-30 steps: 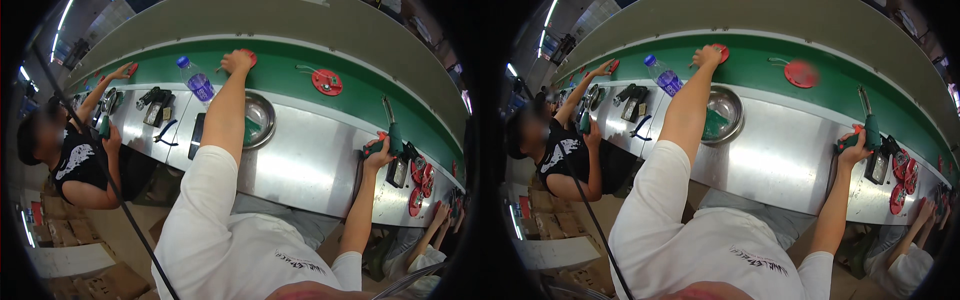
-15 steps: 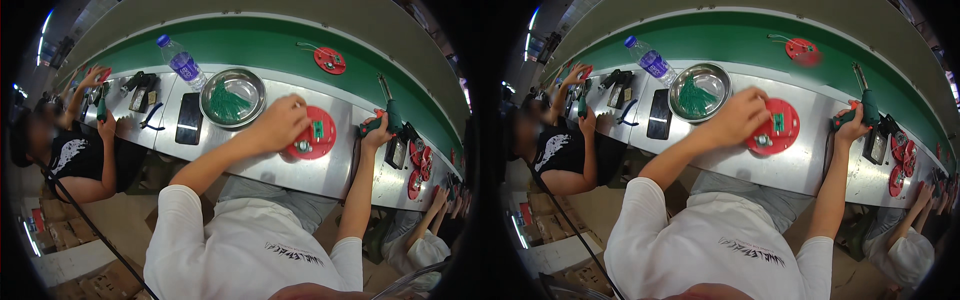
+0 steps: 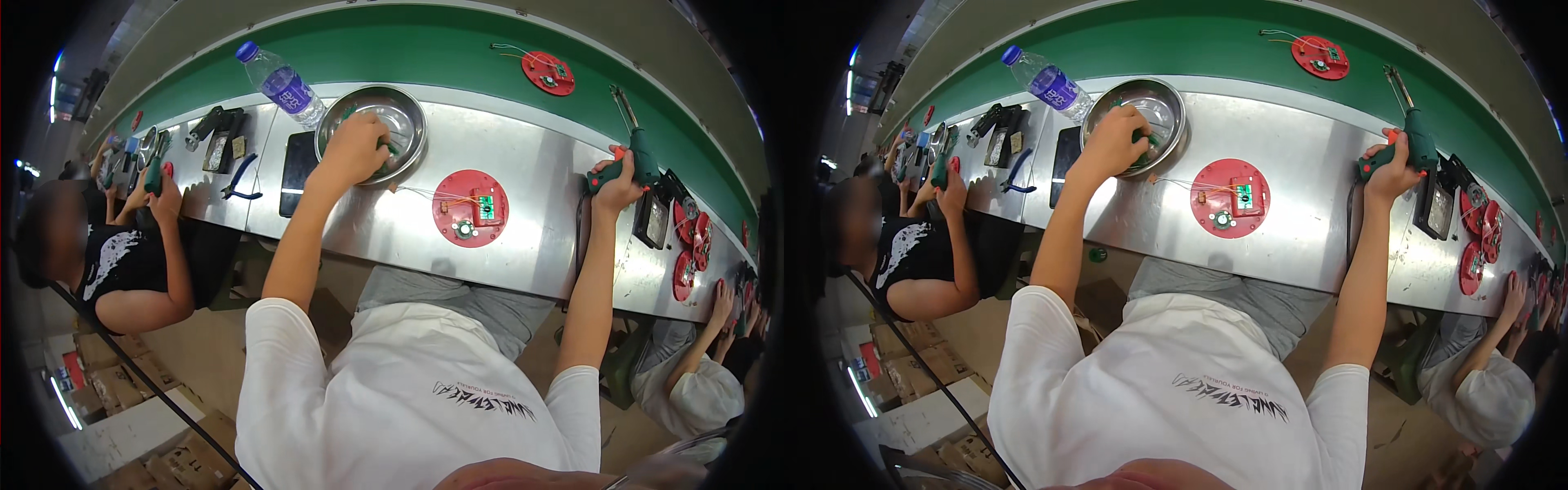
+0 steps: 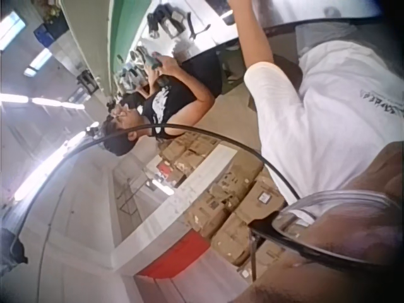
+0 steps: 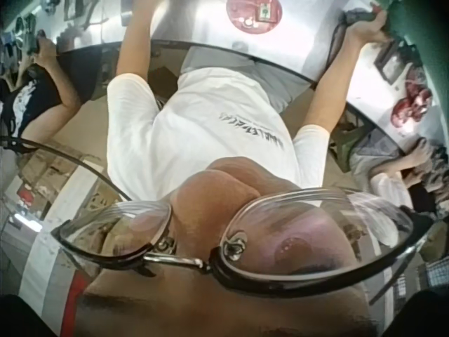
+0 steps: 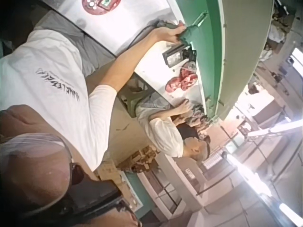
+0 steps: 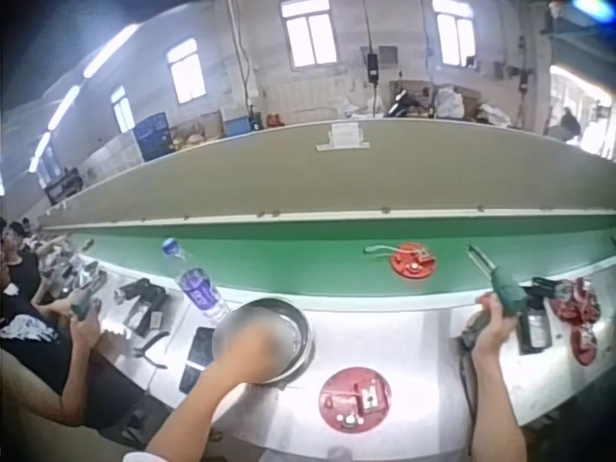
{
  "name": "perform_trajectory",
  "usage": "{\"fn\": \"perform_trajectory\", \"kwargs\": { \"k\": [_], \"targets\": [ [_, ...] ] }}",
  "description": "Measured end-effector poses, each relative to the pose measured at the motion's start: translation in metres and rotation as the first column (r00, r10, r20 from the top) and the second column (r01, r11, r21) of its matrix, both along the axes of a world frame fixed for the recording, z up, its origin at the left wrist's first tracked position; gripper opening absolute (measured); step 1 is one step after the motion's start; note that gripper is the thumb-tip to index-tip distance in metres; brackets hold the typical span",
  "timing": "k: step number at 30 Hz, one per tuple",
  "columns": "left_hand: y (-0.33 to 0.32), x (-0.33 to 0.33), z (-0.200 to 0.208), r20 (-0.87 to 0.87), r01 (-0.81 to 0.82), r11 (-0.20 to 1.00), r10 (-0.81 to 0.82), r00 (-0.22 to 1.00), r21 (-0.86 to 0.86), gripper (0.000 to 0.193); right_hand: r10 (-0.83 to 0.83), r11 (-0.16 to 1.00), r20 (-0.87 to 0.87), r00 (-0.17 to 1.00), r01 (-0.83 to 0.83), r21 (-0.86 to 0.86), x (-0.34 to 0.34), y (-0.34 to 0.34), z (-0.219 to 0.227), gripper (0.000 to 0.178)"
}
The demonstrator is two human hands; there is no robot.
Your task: Assemble green wires onto red circular printed circuit boards using a handheld heating tool.
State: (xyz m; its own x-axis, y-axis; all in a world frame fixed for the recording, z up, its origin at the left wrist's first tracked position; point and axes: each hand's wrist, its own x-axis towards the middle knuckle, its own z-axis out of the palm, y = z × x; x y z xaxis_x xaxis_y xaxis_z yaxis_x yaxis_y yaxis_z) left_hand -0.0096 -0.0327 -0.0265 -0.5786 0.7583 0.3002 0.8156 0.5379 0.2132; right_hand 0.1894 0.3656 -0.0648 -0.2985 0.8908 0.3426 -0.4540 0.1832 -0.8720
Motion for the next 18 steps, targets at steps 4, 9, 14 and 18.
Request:
{"fn": "perform_trajectory", "kwargs": {
  "k": [4, 9, 14, 18],
  "targets": [
    [-0.002, -0.011, -0.006, 0.144, 0.054, 0.998, -0.055, 0.988, 0.013, 0.008, 0.014, 1.0, 0.024, 1.0, -0.014, -0.005, 0.001, -0.001, -0.003, 0.023],
    [-0.011, -0.012, 0.015, 0.301, 0.016, 0.972, -0.088, 0.95, 0.233, 0.011, 0.023, 1.0, 0.037, 0.999, -0.024, 0.013, 0.004, -0.002, -0.004, 0.025],
    [-0.011, -0.012, 0.019, 0.408, -0.033, 0.916, -0.145, 0.901, 0.399, 0.013, 0.047, 0.998, 0.024, 0.999, -0.047, 0.036, 0.007, -0.003, 0.001, 0.025],
    [0.004, 0.014, 0.028, 0.622, -0.205, 0.827, -0.207, 0.755, 0.524, 0.013, 0.103, 0.986, 0.018, 0.995, -0.104, 0.128, 0.016, -0.011, 0.014, 0.026]
  ]
}}
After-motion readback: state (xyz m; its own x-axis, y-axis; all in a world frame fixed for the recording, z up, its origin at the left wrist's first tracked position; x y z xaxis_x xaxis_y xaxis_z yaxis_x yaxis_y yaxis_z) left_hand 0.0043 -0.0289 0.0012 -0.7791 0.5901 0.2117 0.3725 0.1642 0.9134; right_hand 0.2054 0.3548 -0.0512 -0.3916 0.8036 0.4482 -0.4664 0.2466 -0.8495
